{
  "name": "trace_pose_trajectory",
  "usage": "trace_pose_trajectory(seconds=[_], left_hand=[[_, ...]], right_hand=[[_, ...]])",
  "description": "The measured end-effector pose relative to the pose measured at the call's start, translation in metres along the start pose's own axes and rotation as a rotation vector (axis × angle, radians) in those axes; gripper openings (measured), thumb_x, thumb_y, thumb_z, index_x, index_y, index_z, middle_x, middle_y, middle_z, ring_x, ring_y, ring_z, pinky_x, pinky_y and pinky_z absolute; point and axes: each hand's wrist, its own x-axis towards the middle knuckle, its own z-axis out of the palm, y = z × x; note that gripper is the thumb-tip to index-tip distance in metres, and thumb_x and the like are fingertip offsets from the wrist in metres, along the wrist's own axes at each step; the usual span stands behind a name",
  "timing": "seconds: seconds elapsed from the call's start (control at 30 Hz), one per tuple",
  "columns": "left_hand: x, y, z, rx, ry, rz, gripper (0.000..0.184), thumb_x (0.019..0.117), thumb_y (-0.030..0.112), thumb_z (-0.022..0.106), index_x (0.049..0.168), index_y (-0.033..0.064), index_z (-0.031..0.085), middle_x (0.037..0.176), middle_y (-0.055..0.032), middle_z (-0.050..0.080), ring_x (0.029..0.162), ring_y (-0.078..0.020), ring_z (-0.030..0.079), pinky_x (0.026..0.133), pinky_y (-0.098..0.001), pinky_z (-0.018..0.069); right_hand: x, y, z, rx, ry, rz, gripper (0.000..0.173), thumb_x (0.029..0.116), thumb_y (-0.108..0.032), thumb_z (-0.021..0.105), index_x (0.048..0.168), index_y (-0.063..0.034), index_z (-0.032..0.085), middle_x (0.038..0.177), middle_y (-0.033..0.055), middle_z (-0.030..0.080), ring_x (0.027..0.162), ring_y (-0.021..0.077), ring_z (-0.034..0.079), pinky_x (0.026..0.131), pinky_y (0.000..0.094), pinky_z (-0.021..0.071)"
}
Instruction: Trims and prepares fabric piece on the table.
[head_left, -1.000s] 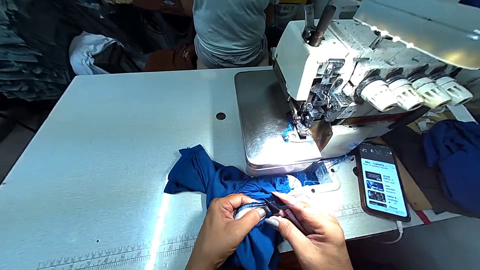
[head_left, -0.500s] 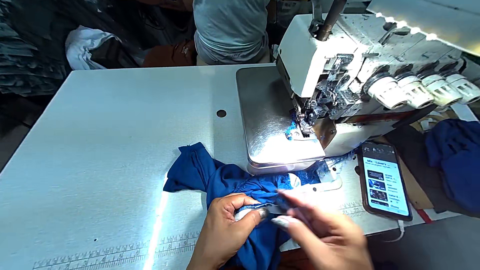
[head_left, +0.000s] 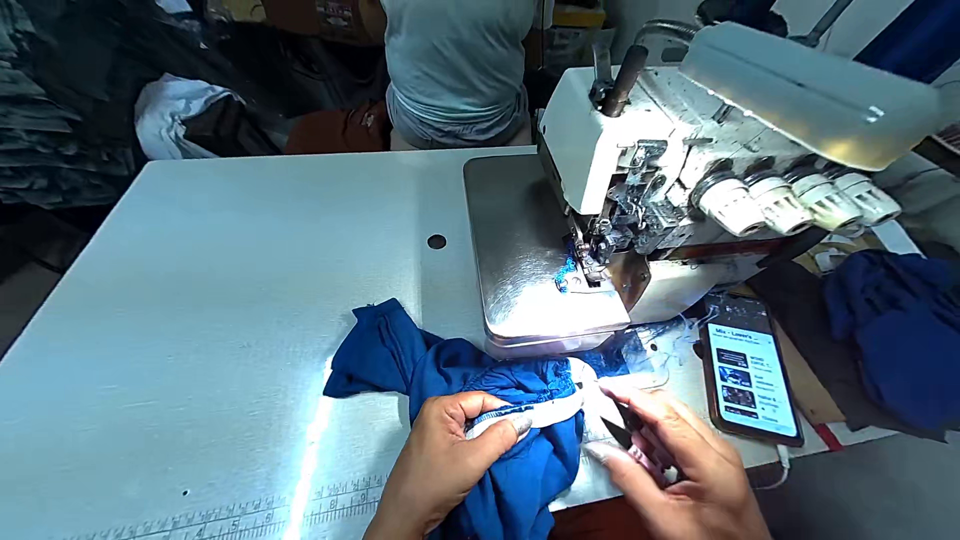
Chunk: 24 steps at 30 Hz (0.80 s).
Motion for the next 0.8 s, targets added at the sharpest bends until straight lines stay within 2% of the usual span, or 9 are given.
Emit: trace_pose_trajectory(seconds=[0.07, 0.13, 0.2, 0.23, 0.3, 0.4, 0.53, 0.7, 0.8], left_hand=[[0.0, 0.0, 0.0, 0.021, -0.022, 0.013, 0.006, 0.0849, 0.015, 0.076, 0.085, 0.0101, 0.078, 0.078, 0.0047, 0.074, 0.072, 0.0007, 0.068, 0.066, -0.0159, 0.0562], [0.0, 0.0, -0.002, 0.029, -0.041, 0.015, 0.007, 0.0853, 0.014, 0.075, 0.088, 0.0093, 0.079, 0.081, 0.0037, 0.075, 0.075, -0.0005, 0.069, 0.069, -0.0168, 0.0572], [-0.001, -0.003, -0.004, 0.015, -0.051, 0.036, 0.008, 0.0856, 0.014, 0.075, 0.09, 0.0092, 0.079, 0.084, 0.0032, 0.076, 0.079, -0.0014, 0.07, 0.072, -0.0175, 0.0579], [-0.001, -0.004, -0.005, -0.017, -0.042, 0.053, 0.007, 0.0852, 0.014, 0.076, 0.089, 0.0092, 0.079, 0.084, 0.0031, 0.075, 0.079, -0.0016, 0.07, 0.072, -0.0178, 0.0579], [-0.002, -0.004, -0.007, -0.151, -0.005, 0.057, 0.003, 0.0824, 0.009, 0.077, 0.085, 0.0092, 0.079, 0.082, 0.0026, 0.074, 0.077, -0.0021, 0.069, 0.072, -0.0187, 0.0585], [-0.002, -0.003, -0.003, -0.296, -0.018, 0.028, 0.006, 0.0807, 0.004, 0.075, 0.082, 0.0087, 0.079, 0.081, 0.0017, 0.072, 0.076, -0.0028, 0.068, 0.072, -0.0193, 0.0581], [0.002, 0.001, 0.001, -0.349, -0.024, -0.05, 0.009, 0.081, 0.001, 0.072, 0.084, 0.007, 0.078, 0.078, -0.0015, 0.074, 0.073, -0.004, 0.07, 0.071, -0.0199, 0.0591], [0.002, 0.005, 0.001, -0.34, 0.001, -0.103, 0.006, 0.0828, 0.002, 0.074, 0.084, 0.0069, 0.077, 0.075, -0.0013, 0.074, 0.07, -0.0035, 0.07, 0.068, -0.0191, 0.0584], [0.003, 0.004, 0.002, -0.321, 0.01, -0.108, 0.005, 0.083, 0.002, 0.074, 0.084, 0.0056, 0.077, 0.075, -0.0028, 0.074, 0.07, -0.0048, 0.07, 0.068, -0.0201, 0.0587]], right_hand=[[0.009, -0.014, 0.006, 0.078, -0.095, 0.076, 0.042, 0.0912, -0.024, 0.074, 0.122, 0.0043, 0.069, 0.094, 0.0088, 0.072, 0.07, 0.0008, 0.056, 0.064, 0.0168, 0.0483], [0.017, -0.013, 0.011, 0.039, -0.233, 0.146, 0.039, 0.0946, -0.026, 0.066, 0.124, -0.001, 0.071, 0.095, 0.007, 0.075, 0.077, 0.0067, 0.065, 0.071, 0.0275, 0.0558], [0.02, 0.001, 0.019, 0.079, -0.305, 0.118, 0.026, 0.0966, -0.025, 0.061, 0.109, -0.0057, 0.074, 0.091, 0.0011, 0.074, 0.082, 0.0031, 0.066, 0.076, 0.025, 0.0546], [0.02, 0.004, 0.021, 0.137, -0.293, 0.095, 0.021, 0.0982, -0.024, 0.061, 0.098, -0.0053, 0.071, 0.083, -0.0005, 0.068, 0.077, -0.0008, 0.061, 0.072, 0.018, 0.0503], [0.016, 0.007, 0.021, 0.244, -0.228, 0.115, 0.017, 0.0977, -0.019, 0.062, 0.093, -0.0041, 0.069, 0.081, -0.0025, 0.066, 0.076, -0.0056, 0.059, 0.071, 0.0111, 0.0493], [0.013, 0.016, 0.019, 0.347, -0.129, 0.347, 0.007, 0.091, -0.017, 0.067, 0.087, -0.0122, 0.068, 0.074, -0.0126, 0.062, 0.065, -0.0088, 0.055, 0.06, 0.0102, 0.0462], [0.016, 0.007, 0.022, 0.442, -0.131, 0.45, 0.01, 0.0907, -0.018, 0.07, 0.082, -0.0146, 0.066, 0.068, -0.0144, 0.056, 0.057, -0.0089, 0.048, 0.052, 0.0095, 0.0398], [0.019, -0.002, 0.026, 0.473, -0.185, 0.421, 0.009, 0.0934, -0.011, 0.063, 0.086, -0.0096, 0.068, 0.072, -0.0117, 0.058, 0.059, -0.0089, 0.049, 0.054, 0.0091, 0.0403], [0.018, -0.001, 0.026, 0.328, -0.14, 0.297, 0.012, 0.0927, -0.012, 0.062, 0.094, -0.0057, 0.073, 0.079, -0.0072, 0.067, 0.068, -0.0082, 0.057, 0.062, 0.0094, 0.0474]])
